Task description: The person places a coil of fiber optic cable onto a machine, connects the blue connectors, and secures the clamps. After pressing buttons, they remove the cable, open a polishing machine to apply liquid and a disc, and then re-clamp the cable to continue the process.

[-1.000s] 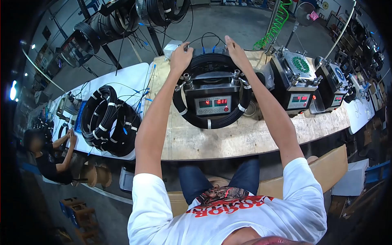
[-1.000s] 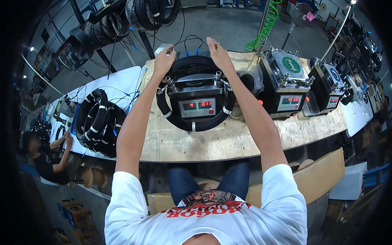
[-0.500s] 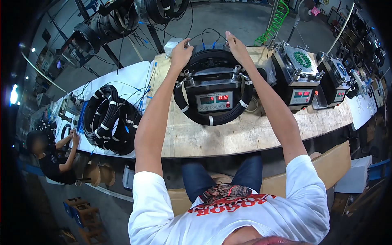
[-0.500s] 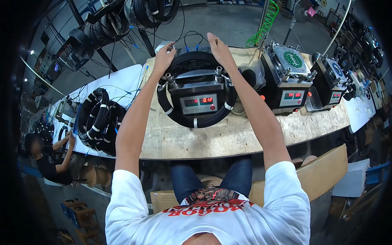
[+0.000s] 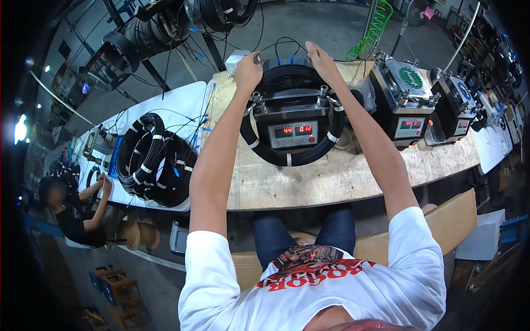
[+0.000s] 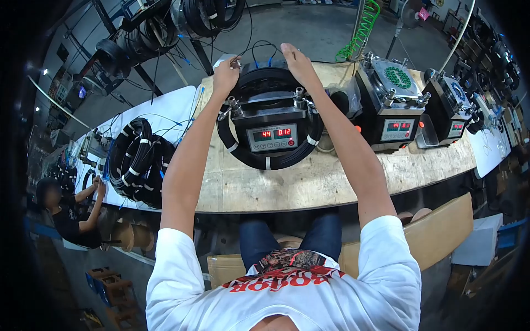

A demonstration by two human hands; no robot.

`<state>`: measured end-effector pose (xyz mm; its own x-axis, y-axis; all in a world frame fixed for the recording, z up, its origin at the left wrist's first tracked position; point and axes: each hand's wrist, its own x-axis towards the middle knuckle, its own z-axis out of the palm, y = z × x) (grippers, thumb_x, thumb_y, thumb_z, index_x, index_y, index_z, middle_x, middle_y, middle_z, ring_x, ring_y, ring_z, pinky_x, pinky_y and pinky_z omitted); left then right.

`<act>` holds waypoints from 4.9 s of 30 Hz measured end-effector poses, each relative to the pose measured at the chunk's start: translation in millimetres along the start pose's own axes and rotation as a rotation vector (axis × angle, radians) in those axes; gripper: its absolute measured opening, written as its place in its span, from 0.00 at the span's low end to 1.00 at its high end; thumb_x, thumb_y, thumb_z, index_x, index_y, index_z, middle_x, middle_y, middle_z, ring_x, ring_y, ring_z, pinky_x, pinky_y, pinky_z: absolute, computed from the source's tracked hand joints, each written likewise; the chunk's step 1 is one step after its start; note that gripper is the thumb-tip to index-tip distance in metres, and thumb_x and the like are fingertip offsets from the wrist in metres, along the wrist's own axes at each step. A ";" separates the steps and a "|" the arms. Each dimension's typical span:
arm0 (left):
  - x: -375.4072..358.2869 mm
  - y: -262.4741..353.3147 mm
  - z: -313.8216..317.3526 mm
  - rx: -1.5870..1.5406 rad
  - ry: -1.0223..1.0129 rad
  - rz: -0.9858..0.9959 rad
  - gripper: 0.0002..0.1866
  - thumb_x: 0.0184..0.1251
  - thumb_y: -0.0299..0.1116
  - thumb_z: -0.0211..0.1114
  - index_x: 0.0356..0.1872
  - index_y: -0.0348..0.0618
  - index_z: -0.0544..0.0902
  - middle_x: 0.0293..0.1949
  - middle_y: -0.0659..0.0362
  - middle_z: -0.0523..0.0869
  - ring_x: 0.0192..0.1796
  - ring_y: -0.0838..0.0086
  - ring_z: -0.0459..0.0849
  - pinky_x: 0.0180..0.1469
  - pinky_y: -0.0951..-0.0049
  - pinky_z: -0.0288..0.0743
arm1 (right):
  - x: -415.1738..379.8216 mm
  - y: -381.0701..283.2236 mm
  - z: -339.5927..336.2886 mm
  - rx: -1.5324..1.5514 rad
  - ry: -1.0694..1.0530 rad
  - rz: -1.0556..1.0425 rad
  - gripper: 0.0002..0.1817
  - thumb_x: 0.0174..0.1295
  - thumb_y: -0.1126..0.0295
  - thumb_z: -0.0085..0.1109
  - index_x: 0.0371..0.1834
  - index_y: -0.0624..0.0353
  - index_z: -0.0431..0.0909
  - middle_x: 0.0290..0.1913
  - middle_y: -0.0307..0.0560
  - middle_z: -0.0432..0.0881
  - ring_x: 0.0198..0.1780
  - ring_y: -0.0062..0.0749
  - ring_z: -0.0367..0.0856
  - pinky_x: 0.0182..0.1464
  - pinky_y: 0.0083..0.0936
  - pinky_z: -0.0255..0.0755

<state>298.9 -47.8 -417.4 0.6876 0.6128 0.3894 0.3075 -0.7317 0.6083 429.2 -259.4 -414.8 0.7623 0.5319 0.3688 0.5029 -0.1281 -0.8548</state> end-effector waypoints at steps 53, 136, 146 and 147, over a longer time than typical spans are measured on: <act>2.1 -9.3 5.3 -0.165 0.008 0.063 0.30 0.64 0.47 0.63 0.65 0.43 0.83 0.42 0.49 0.91 0.49 0.55 0.89 0.58 0.59 0.78 | -1.1 -0.4 -0.6 -0.085 0.017 0.028 0.43 0.76 0.32 0.36 0.75 0.57 0.72 0.72 0.60 0.76 0.75 0.59 0.70 0.76 0.40 0.61; 3.1 -13.7 3.8 -0.226 -0.026 0.074 0.30 0.61 0.43 0.65 0.66 0.43 0.82 0.41 0.51 0.91 0.48 0.58 0.89 0.57 0.62 0.78 | 6.2 13.2 2.6 -0.041 -0.005 -0.002 0.41 0.76 0.33 0.37 0.74 0.57 0.72 0.70 0.61 0.77 0.74 0.58 0.71 0.76 0.39 0.62; 0.2 -10.8 4.7 -0.197 -0.012 0.006 0.30 0.62 0.45 0.63 0.66 0.44 0.82 0.49 0.48 0.91 0.56 0.52 0.88 0.63 0.59 0.76 | 0.0 2.7 0.3 -0.055 -0.002 -0.006 0.41 0.76 0.34 0.38 0.74 0.58 0.73 0.70 0.60 0.77 0.74 0.57 0.72 0.75 0.38 0.63; 0.7 -11.5 5.0 -0.197 -0.015 0.012 0.30 0.62 0.44 0.63 0.66 0.45 0.82 0.49 0.48 0.91 0.56 0.52 0.88 0.63 0.59 0.76 | 1.1 4.3 -0.2 -0.046 -0.005 -0.003 0.41 0.76 0.34 0.38 0.74 0.58 0.73 0.70 0.61 0.77 0.74 0.57 0.72 0.75 0.37 0.62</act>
<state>299.0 -40.4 -427.6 0.7003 0.5993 0.3879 0.1662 -0.6653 0.7278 432.3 -259.5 -418.0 0.7588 0.5363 0.3697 0.5238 -0.1650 -0.8357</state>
